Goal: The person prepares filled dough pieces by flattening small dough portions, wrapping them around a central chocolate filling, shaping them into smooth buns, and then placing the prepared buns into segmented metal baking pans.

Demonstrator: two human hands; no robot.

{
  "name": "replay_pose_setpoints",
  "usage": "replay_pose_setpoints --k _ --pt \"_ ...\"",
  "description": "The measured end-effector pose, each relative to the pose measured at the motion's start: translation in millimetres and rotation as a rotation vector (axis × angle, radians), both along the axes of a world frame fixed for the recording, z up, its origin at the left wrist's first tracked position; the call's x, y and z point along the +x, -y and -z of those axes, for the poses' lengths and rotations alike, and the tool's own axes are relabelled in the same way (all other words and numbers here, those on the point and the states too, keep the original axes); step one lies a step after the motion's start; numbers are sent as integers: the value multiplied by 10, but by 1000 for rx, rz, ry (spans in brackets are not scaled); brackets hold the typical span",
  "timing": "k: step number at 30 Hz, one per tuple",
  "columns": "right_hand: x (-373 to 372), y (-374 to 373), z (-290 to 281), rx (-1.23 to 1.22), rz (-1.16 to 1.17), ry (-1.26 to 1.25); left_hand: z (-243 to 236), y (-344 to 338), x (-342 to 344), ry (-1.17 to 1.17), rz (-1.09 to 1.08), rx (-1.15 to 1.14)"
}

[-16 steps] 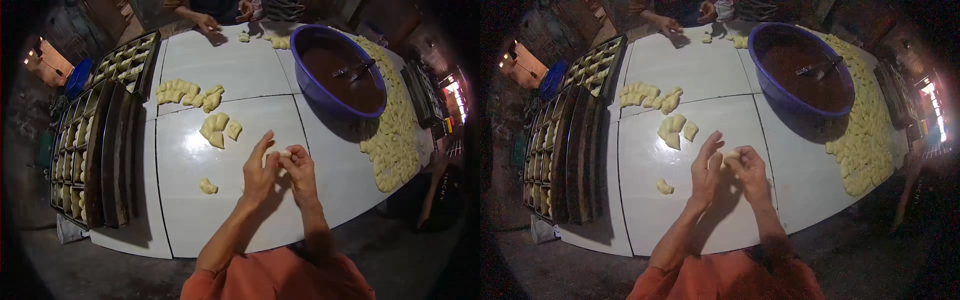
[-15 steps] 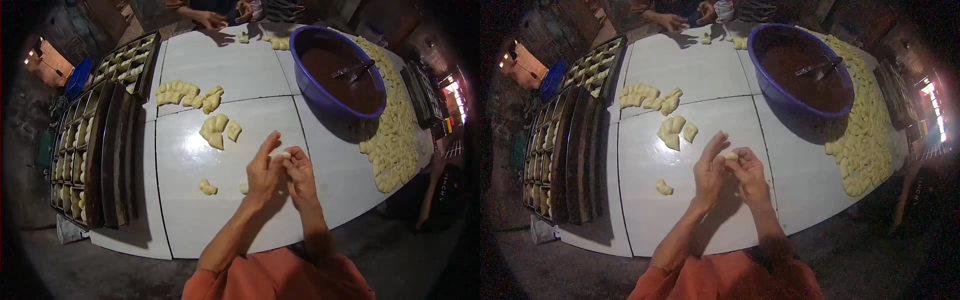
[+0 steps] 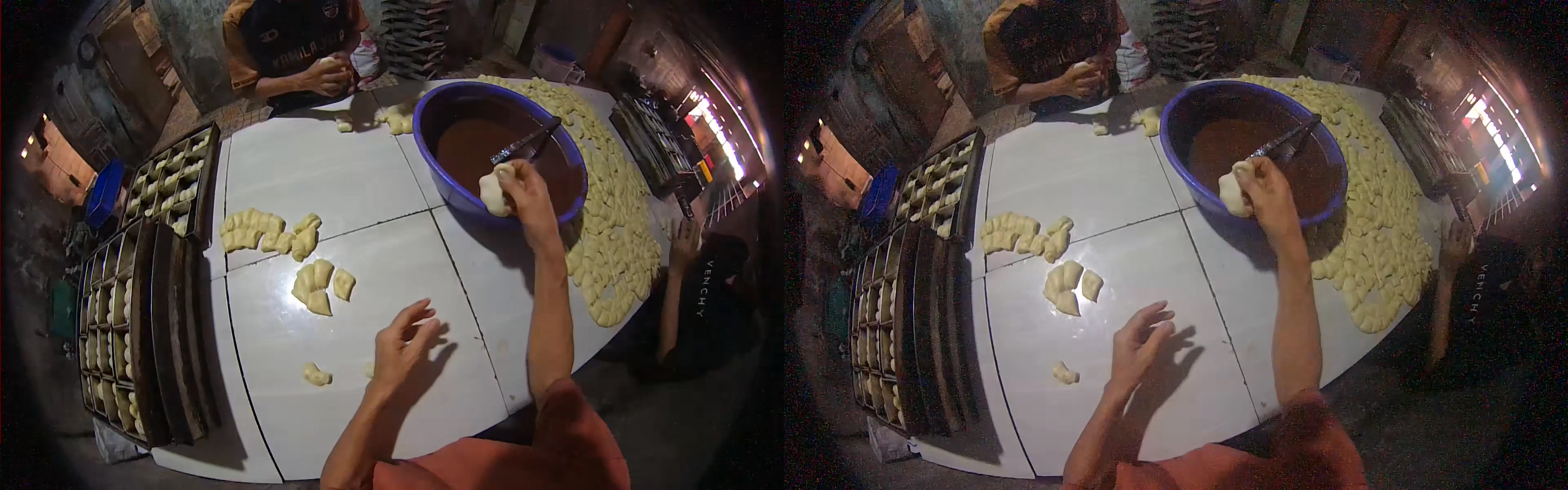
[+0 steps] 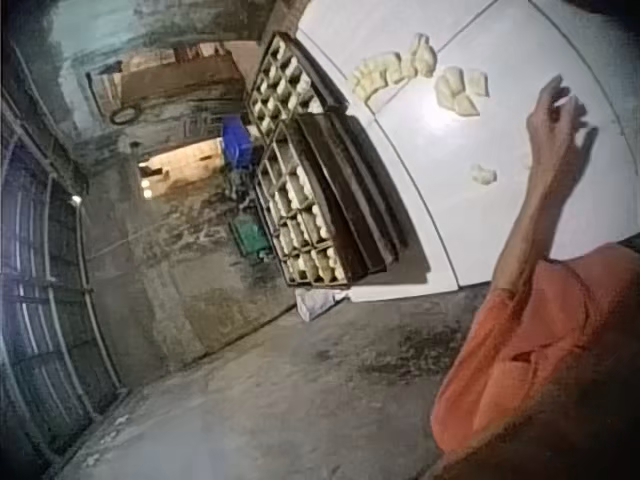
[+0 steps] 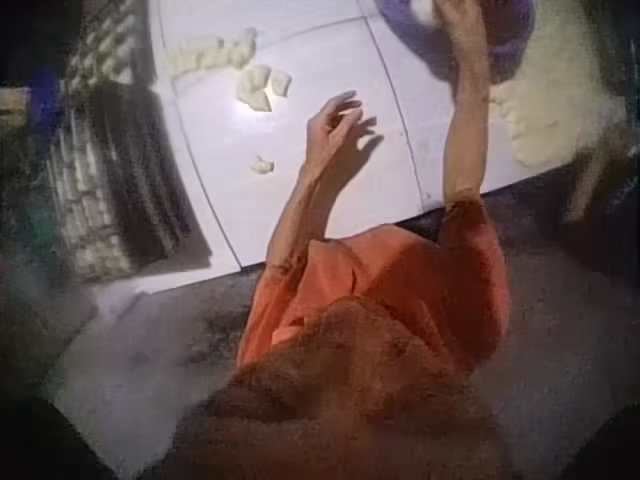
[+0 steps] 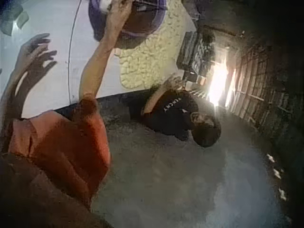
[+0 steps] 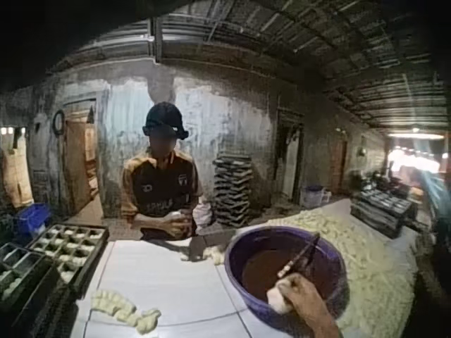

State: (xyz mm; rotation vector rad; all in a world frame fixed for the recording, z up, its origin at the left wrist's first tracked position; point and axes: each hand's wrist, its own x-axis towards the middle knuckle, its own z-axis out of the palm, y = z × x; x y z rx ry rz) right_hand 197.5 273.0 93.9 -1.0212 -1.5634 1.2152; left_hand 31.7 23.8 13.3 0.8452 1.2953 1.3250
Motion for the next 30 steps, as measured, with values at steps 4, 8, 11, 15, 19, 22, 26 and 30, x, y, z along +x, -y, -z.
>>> replay_pose_setpoints --k 4,8,11,15,19,22,26,30 --pt "104 -746 221 70 -120 838 26 112 -237 -104 -70 -65" --pt "197 -893 547 135 -443 1051 -82 143 -279 -115 -17 -93" --pt "157 -765 293 -72 -300 848 -92 159 -291 -134 20 -120" --pt "83 -429 -9 -77 -265 534 -145 42 -160 -22 29 -134" --pt "-117 201 -23 -335 -223 -120 -118 -245 16 181 74 -29" --pt "-307 752 262 -481 -306 -393 -164 -384 122 437 -17 9" --pt "-629 1324 593 -612 -315 -463 50 -154 -42 817 -90 -60" --pt "-784 1669 664 -527 -436 -322 158 166 -361 684 -386 -101"
